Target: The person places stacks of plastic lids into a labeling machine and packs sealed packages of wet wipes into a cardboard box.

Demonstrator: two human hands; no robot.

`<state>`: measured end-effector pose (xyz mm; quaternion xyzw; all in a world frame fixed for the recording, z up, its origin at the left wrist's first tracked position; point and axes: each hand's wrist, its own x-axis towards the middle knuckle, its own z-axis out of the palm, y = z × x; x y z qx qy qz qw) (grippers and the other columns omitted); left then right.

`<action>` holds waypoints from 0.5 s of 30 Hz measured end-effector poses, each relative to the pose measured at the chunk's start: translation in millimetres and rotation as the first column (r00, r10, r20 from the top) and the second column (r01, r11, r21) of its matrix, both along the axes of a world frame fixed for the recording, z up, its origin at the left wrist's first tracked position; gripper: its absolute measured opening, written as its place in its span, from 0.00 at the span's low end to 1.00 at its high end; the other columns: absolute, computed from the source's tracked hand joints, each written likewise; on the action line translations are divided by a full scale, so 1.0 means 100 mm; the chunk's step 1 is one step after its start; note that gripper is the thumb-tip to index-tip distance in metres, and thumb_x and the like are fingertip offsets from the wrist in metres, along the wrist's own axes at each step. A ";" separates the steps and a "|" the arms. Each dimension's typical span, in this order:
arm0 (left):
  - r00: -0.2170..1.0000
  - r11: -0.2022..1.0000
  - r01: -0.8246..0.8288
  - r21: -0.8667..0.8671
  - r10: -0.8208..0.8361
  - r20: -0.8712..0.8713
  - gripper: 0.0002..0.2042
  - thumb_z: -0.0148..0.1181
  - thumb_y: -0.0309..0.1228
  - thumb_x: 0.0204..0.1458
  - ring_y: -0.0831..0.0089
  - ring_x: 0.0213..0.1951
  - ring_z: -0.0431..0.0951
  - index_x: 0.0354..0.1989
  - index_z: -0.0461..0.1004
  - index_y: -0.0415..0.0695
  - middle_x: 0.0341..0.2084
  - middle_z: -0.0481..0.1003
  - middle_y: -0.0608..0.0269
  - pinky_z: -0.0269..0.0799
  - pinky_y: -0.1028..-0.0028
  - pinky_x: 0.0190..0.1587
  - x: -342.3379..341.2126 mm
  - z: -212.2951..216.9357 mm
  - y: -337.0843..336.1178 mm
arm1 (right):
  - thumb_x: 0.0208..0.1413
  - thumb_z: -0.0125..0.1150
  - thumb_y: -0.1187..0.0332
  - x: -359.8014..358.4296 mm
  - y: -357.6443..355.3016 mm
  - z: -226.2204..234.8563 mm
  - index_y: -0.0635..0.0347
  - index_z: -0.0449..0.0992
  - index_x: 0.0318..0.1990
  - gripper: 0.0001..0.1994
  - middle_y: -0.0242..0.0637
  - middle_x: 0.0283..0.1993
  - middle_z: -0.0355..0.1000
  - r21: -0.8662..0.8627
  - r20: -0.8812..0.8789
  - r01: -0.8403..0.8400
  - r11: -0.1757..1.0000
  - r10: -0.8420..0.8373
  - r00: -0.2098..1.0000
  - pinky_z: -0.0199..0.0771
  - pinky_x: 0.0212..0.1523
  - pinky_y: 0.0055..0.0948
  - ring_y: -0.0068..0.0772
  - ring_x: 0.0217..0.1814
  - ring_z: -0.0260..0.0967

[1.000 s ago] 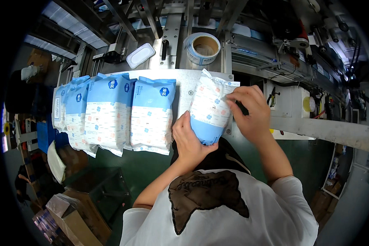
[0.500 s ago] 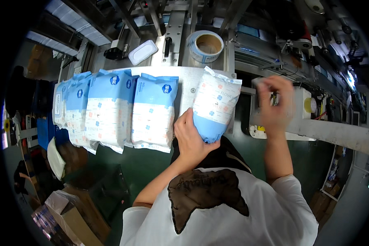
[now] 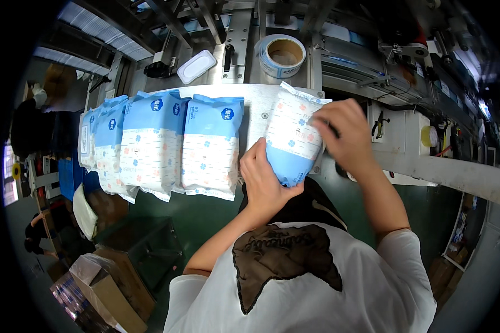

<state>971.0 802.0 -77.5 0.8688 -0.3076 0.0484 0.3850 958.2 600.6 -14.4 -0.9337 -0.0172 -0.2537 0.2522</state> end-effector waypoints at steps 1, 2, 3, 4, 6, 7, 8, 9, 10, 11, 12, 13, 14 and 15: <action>1.000 1.000 0.003 -0.008 -0.003 0.003 0.53 0.75 0.37 0.27 0.47 0.52 0.58 0.63 0.47 0.32 0.51 0.57 0.41 0.55 0.56 0.55 0.00 -0.01 -0.02 | 0.44 0.66 0.75 -0.02 -0.03 0.05 0.60 0.78 0.33 0.07 0.36 0.36 0.74 0.112 -0.012 0.036 0.993 -0.034 0.999 0.71 0.38 0.29 0.32 0.36 0.71; 1.000 1.000 0.007 -0.015 -0.007 0.005 0.53 0.75 0.37 0.27 0.47 0.52 0.58 0.63 0.47 0.32 0.51 0.57 0.41 0.55 0.56 0.55 0.01 -0.01 -0.04 | 0.46 0.66 0.75 -0.03 -0.02 0.03 0.60 0.78 0.34 0.06 0.35 0.36 0.74 0.255 -0.002 0.094 0.962 -0.096 0.995 0.71 0.38 0.26 0.29 0.36 0.70; 1.000 1.000 0.013 -0.020 -0.013 0.005 0.53 0.75 0.36 0.27 0.47 0.52 0.58 0.63 0.47 0.32 0.51 0.56 0.41 0.55 0.56 0.55 0.01 -0.02 -0.04 | 0.47 0.65 0.75 -0.04 0.00 -0.01 0.60 0.78 0.34 0.06 0.35 0.37 0.74 0.395 -0.002 0.149 0.907 -0.161 0.987 0.70 0.38 0.24 0.26 0.36 0.70; 1.000 1.000 0.014 -0.023 -0.014 -0.006 0.53 0.75 0.37 0.27 0.47 0.53 0.58 0.63 0.48 0.31 0.52 0.57 0.41 0.54 0.55 0.56 0.00 -0.02 -0.04 | 0.48 0.65 0.75 -0.06 0.01 -0.05 0.61 0.78 0.35 0.06 0.34 0.37 0.73 0.526 -0.012 0.198 0.827 -0.226 0.974 0.70 0.38 0.21 0.23 0.36 0.69; 0.999 0.999 0.016 -0.028 -0.017 -0.030 0.53 0.74 0.37 0.28 0.47 0.53 0.57 0.62 0.48 0.30 0.52 0.57 0.41 0.52 0.54 0.57 -0.02 -0.03 -0.02 | 0.53 0.62 0.76 -0.14 -0.11 -0.11 0.63 0.74 0.42 0.09 0.31 0.41 0.72 0.830 0.053 0.075 0.552 -0.213 0.976 0.68 0.43 0.17 0.18 0.40 0.68; 0.999 1.000 0.010 -0.022 -0.011 -0.038 0.53 0.74 0.38 0.28 0.46 0.53 0.57 0.62 0.48 0.30 0.52 0.57 0.41 0.52 0.54 0.57 -0.02 -0.04 -0.02 | 0.55 0.60 0.75 -0.17 -0.17 -0.11 0.62 0.72 0.45 0.10 0.33 0.44 0.70 0.845 0.042 0.062 0.531 -0.182 0.982 0.66 0.49 0.20 0.21 0.46 0.67; 0.999 1.000 0.005 -0.016 -0.005 -0.046 0.53 0.74 0.38 0.28 0.46 0.53 0.57 0.62 0.48 0.30 0.52 0.57 0.41 0.52 0.54 0.57 -0.02 -0.05 -0.02 | 0.57 0.57 0.75 -0.19 -0.22 -0.12 0.62 0.70 0.47 0.11 0.35 0.47 0.69 0.860 0.031 0.050 0.508 -0.150 0.988 0.64 0.54 0.24 0.24 0.52 0.66; 0.999 1.000 0.001 -0.011 -0.001 -0.050 0.53 0.75 0.38 0.28 0.46 0.53 0.57 0.62 0.48 0.30 0.52 0.56 0.41 0.52 0.54 0.57 -0.01 -0.05 -0.02 | 0.58 0.55 0.73 -0.23 -0.25 -0.15 0.61 0.68 0.49 0.12 0.37 0.52 0.66 0.839 0.044 0.045 0.543 -0.150 0.988 0.61 0.57 0.27 0.28 0.56 0.62; 0.999 1.000 0.005 -0.010 -0.005 -0.054 0.53 0.75 0.38 0.28 0.46 0.53 0.57 0.62 0.48 0.30 0.52 0.56 0.41 0.52 0.54 0.57 -0.02 -0.05 -0.02 | 0.59 0.53 0.72 -0.26 -0.26 -0.20 0.60 0.66 0.51 0.13 0.39 0.57 0.63 0.816 0.056 0.041 0.576 -0.149 0.987 0.58 0.60 0.31 0.32 0.60 0.59; 0.998 1.000 0.009 -0.009 -0.009 -0.058 0.53 0.75 0.38 0.28 0.45 0.53 0.57 0.62 0.47 0.30 0.53 0.55 0.40 0.51 0.54 0.57 -0.02 -0.05 -0.02 | 0.61 0.50 0.71 -0.29 -0.27 -0.23 0.59 0.64 0.53 0.13 0.41 0.61 0.60 0.792 0.068 0.036 0.609 -0.147 0.987 0.55 0.63 0.34 0.35 0.65 0.56; 0.998 1.000 0.007 -0.005 -0.007 -0.060 0.53 0.75 0.38 0.28 0.45 0.53 0.57 0.62 0.47 0.30 0.53 0.55 0.40 0.51 0.54 0.57 -0.02 -0.05 -0.01 | 0.60 0.51 0.69 -0.30 -0.25 -0.23 0.58 0.63 0.53 0.14 0.43 0.64 0.56 0.788 0.052 0.054 0.614 -0.153 0.987 0.53 0.65 0.37 0.39 0.67 0.53; 0.999 1.000 0.006 0.004 -0.006 -0.054 0.54 0.75 0.38 0.28 0.45 0.54 0.57 0.63 0.47 0.30 0.53 0.55 0.40 0.53 0.54 0.57 -0.02 -0.04 -0.01 | 0.60 0.51 0.67 -0.31 -0.21 -0.21 0.57 0.62 0.53 0.14 0.44 0.67 0.53 0.783 0.037 0.071 0.619 -0.160 0.987 0.50 0.66 0.39 0.42 0.69 0.50; 0.999 1.000 0.005 0.012 -0.004 -0.048 0.54 0.75 0.38 0.28 0.45 0.54 0.57 0.63 0.46 0.31 0.54 0.54 0.39 0.54 0.53 0.57 -0.02 -0.03 -0.01 | 0.60 0.51 0.65 -0.32 -0.17 -0.20 0.56 0.61 0.53 0.15 0.46 0.70 0.49 0.777 0.021 0.088 0.623 -0.166 0.986 0.48 0.67 0.42 0.45 0.72 0.47; 0.999 1.000 0.006 0.022 -0.005 -0.039 0.54 0.75 0.38 0.28 0.45 0.55 0.57 0.63 0.46 0.31 0.54 0.54 0.38 0.56 0.53 0.57 -0.02 -0.01 -0.01 | 0.60 0.52 0.65 -0.33 -0.14 -0.23 0.56 0.62 0.52 0.15 0.47 0.69 0.51 0.775 0.072 0.022 0.631 -0.124 0.990 0.47 0.67 0.43 0.46 0.72 0.47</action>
